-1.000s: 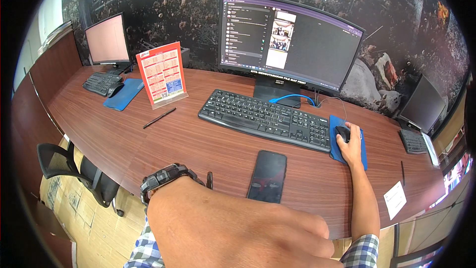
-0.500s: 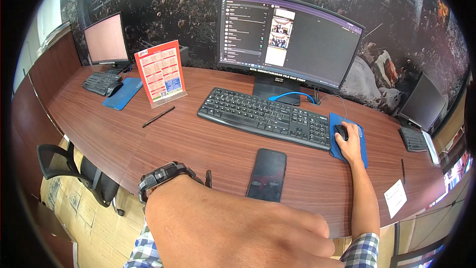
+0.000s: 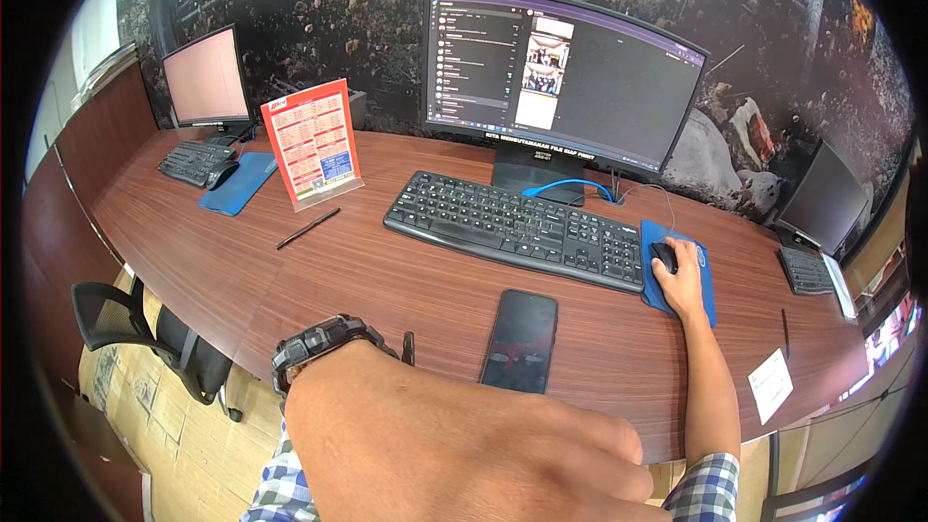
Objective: The recorder is using a computer to organize and edit digital image files.
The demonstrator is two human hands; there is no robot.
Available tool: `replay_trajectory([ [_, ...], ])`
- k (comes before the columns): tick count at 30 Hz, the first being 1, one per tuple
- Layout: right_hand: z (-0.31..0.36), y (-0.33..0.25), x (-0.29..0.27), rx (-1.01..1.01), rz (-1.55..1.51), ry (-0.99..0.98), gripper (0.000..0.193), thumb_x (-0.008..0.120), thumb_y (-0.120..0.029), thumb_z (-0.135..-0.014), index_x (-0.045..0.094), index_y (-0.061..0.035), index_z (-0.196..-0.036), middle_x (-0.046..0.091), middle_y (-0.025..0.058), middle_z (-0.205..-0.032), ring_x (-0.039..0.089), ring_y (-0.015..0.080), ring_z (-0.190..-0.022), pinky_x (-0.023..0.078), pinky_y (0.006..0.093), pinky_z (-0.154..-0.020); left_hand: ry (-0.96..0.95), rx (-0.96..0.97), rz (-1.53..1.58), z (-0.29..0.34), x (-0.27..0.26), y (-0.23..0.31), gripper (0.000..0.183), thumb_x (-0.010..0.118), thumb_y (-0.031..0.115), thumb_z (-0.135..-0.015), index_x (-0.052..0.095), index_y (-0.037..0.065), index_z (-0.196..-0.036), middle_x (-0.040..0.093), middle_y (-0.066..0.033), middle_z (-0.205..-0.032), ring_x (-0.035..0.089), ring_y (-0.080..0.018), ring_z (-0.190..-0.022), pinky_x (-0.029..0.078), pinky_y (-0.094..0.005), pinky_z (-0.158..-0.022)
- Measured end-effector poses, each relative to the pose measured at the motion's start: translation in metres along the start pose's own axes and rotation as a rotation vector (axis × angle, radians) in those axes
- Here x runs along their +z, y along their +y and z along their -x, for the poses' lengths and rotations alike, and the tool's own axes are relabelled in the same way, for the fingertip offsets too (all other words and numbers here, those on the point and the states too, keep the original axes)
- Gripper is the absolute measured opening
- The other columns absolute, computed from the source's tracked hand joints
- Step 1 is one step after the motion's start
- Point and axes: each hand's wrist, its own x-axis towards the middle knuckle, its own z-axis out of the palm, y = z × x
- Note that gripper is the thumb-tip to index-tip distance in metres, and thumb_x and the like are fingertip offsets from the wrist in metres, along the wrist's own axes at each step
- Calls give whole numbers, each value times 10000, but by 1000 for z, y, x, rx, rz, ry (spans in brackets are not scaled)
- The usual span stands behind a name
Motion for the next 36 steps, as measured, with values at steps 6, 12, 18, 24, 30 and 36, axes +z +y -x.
replay_trajectory([
  [6,0,2,1,-18,0,4,488,718,-176,-824,604,8,-1262,566,197,-1223,571,379,-1158,462,426,-1005,132,-140,42,6,15,5,366,580,290,-942,685,-55,-1006,659,-134,-979,629,-270,-824,536,-361,-656],
  [12,-1,5,2,-34,5,0,488,718,-179,-822,605,9,-1258,565,204,-1222,571,383,-1154,464,432,-1001,366,-97,122,15,31,3,431,533,357,-951,674,-48,-999,644,-141,-962,620,-274,-802,523,-378,-647],
  [18,0,7,1,-30,6,7,485,718,-186,-823,607,7,-1253,565,205,-1220,572,383,-1151,464,432,-1003,41,-149,179,-16,-6,7,456,563,389,-917,654,-51,-991,614,-130,-906,609,-266,-769,507,-376,-676],
  [24,0,3,2,-35,9,11,478,721,-171,-819,609,3,-1250,569,197,-1215,573,377,-1150,465,423,-1005,62,-79,139,3,8,-2,487,564,421,-916,654,-52,-989,613,-123,-904,611,-263,-768,513,-374,-676],
  [30,0,0,1,-27,3,10,473,721,-164,-818,611,7,-1245,571,193,-1212,574,374,-1151,465,420,-1003,211,8,93,8,19,-5,504,546,425,-943,664,-61,-1006,628,-145,-947,621,-264,-795,522,-376,-676],
  [36,-1,2,1,-14,8,0,476,718,-170,-823,608,9,-1250,568,190,-1213,572,373,-1150,465,421,-1003,91,-60,114,3,10,-1,497,545,423,-955,675,-55,-999,644,-150,-970,633,-265,-802,537,-355,-670],
])
